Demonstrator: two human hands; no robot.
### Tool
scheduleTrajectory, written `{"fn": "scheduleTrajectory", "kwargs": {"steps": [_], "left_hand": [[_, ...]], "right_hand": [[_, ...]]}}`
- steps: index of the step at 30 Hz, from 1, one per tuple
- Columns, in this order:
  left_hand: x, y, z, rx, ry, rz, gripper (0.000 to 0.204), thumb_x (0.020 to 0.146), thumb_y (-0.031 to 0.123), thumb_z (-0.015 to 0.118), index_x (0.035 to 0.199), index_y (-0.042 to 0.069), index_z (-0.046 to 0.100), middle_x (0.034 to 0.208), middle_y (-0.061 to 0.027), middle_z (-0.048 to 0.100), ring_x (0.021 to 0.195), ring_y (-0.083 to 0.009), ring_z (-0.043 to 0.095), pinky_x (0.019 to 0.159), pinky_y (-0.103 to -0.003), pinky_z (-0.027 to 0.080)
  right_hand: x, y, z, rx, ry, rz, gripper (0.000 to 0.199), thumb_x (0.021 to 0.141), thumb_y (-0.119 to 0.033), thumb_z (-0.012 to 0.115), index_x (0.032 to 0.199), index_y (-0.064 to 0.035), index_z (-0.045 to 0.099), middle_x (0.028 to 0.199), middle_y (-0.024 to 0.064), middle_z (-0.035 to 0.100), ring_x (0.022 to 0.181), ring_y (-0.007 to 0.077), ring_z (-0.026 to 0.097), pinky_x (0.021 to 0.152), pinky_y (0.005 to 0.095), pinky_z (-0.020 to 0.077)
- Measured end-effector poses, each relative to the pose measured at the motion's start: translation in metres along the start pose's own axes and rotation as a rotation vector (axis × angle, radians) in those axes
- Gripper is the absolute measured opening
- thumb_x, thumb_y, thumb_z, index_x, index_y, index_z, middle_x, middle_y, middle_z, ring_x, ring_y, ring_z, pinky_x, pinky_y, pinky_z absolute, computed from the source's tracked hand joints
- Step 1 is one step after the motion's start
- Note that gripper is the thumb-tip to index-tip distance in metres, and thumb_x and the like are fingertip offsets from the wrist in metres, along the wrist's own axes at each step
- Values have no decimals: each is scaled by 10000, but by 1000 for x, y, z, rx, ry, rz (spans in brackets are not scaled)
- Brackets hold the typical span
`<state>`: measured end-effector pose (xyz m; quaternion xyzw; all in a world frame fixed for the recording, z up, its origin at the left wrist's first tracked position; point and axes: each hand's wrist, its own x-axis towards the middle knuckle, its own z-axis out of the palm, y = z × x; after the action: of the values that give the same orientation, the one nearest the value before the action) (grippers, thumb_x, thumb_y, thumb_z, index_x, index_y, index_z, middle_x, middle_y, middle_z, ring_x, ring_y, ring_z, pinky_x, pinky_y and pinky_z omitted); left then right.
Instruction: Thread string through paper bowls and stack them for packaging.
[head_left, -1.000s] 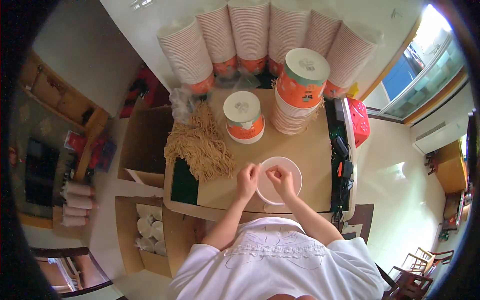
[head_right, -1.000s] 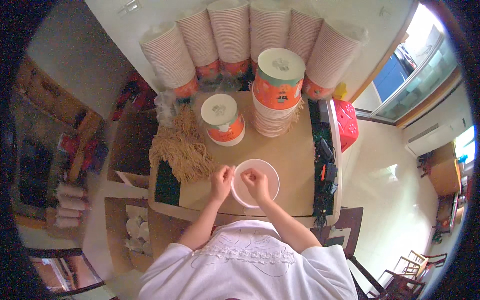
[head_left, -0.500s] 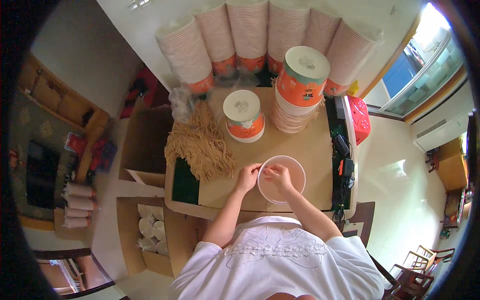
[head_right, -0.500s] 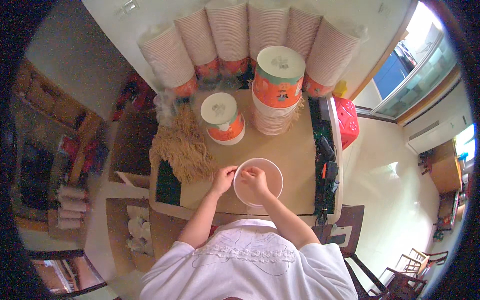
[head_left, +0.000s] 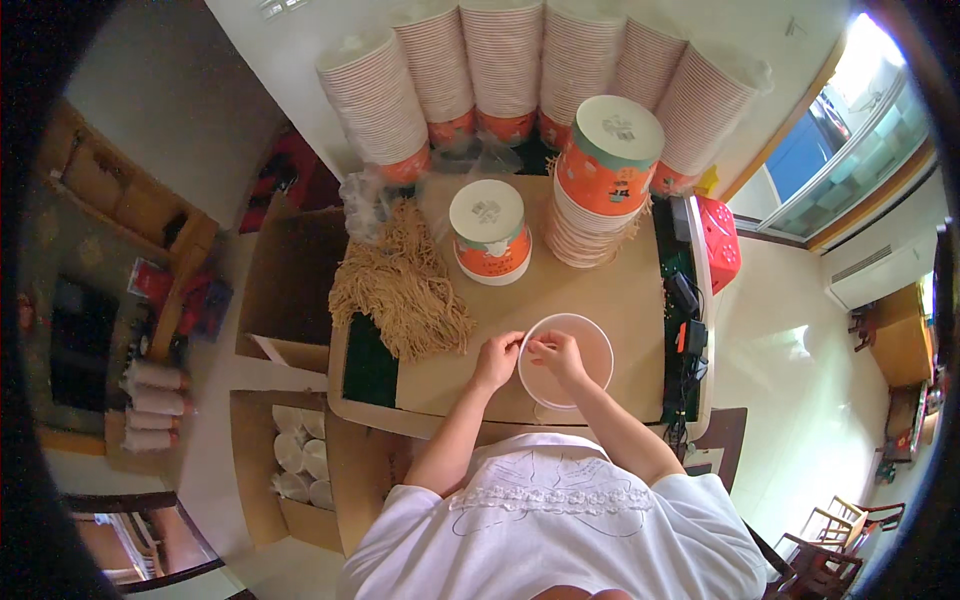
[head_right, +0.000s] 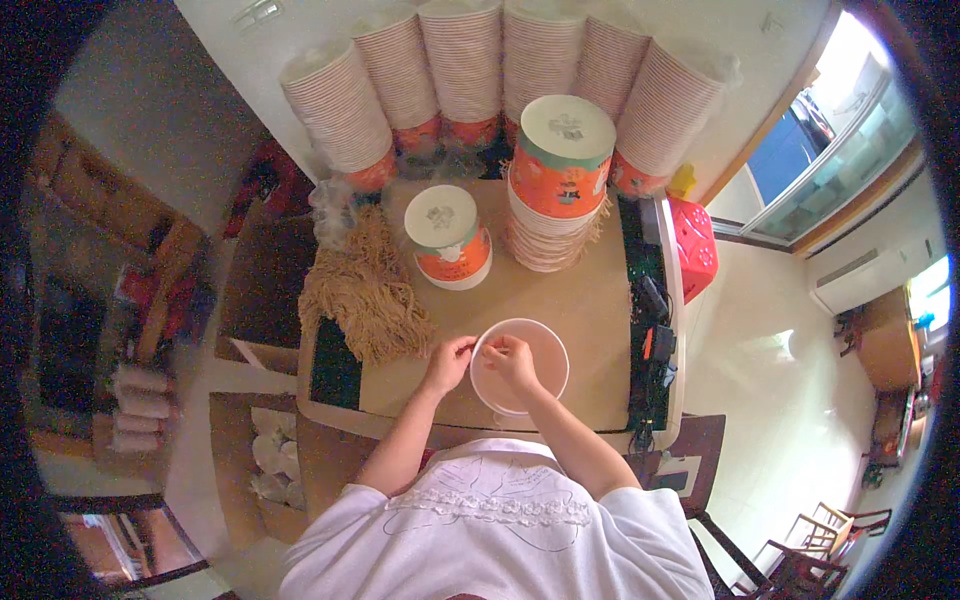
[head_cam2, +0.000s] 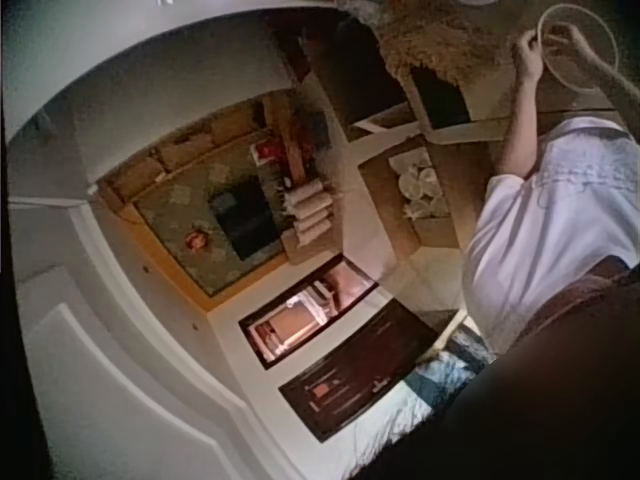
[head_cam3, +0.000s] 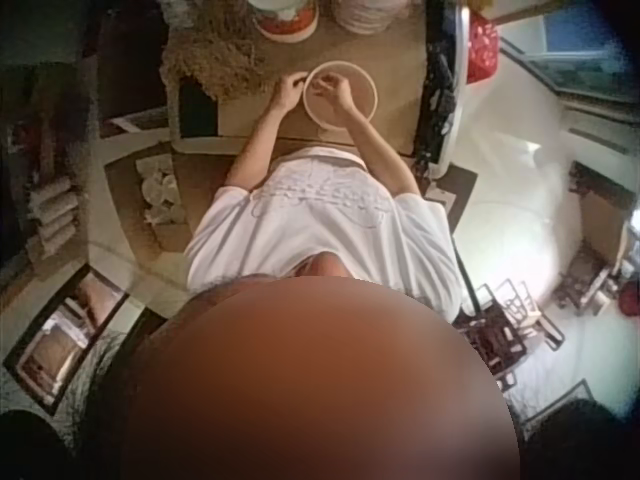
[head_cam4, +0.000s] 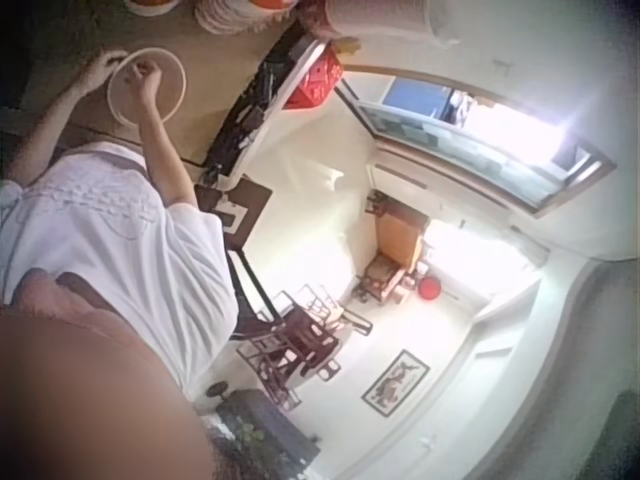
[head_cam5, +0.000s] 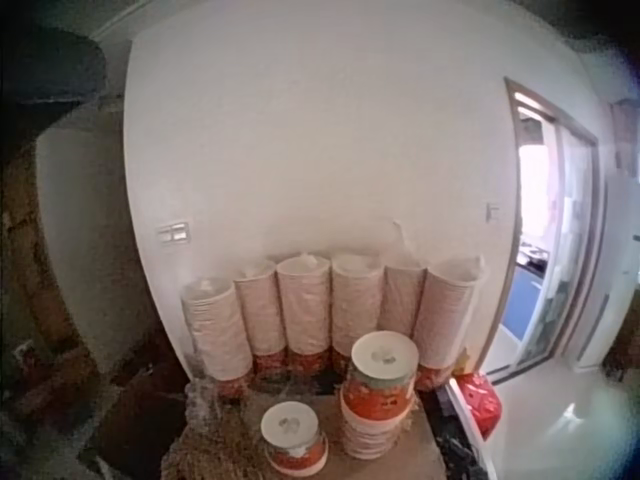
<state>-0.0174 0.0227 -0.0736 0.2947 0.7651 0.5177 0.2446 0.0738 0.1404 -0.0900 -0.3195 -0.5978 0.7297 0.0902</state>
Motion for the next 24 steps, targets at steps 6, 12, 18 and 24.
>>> {"fn": "scheduleTrajectory", "kwargs": {"steps": [6,12,18,24], "left_hand": [[-9,17,-2,220,51,146,147,775,77,532,887,37,619,797,-163,612,729,-317,598,638,-367,471],[-10,22,4,338,43,129,96,759,86,552,809,26,608,754,-156,610,713,-317,601,628,-374,471],[-8,-16,12,25,132,36,122,817,120,507,854,24,573,733,-141,613,656,-273,616,592,-358,490],[-10,-22,0,-788,-106,-544,125,865,101,428,934,35,508,818,-95,579,681,-199,618,518,-318,513]], "right_hand": [[-2,-5,-5,-217,-47,-27,112,798,-104,608,828,4,604,784,68,619,736,125,594,597,249,513],[-2,-4,-13,-374,-46,-49,123,786,-110,625,822,5,602,746,59,619,685,118,596,570,236,503],[-23,-25,-9,-343,2,-19,100,789,-57,574,874,-4,586,725,90,626,645,127,601,547,245,490],[-88,-52,29,-1421,-466,-568,257,726,-103,562,983,-83,560,732,101,607,633,280,607,576,366,501]]}}
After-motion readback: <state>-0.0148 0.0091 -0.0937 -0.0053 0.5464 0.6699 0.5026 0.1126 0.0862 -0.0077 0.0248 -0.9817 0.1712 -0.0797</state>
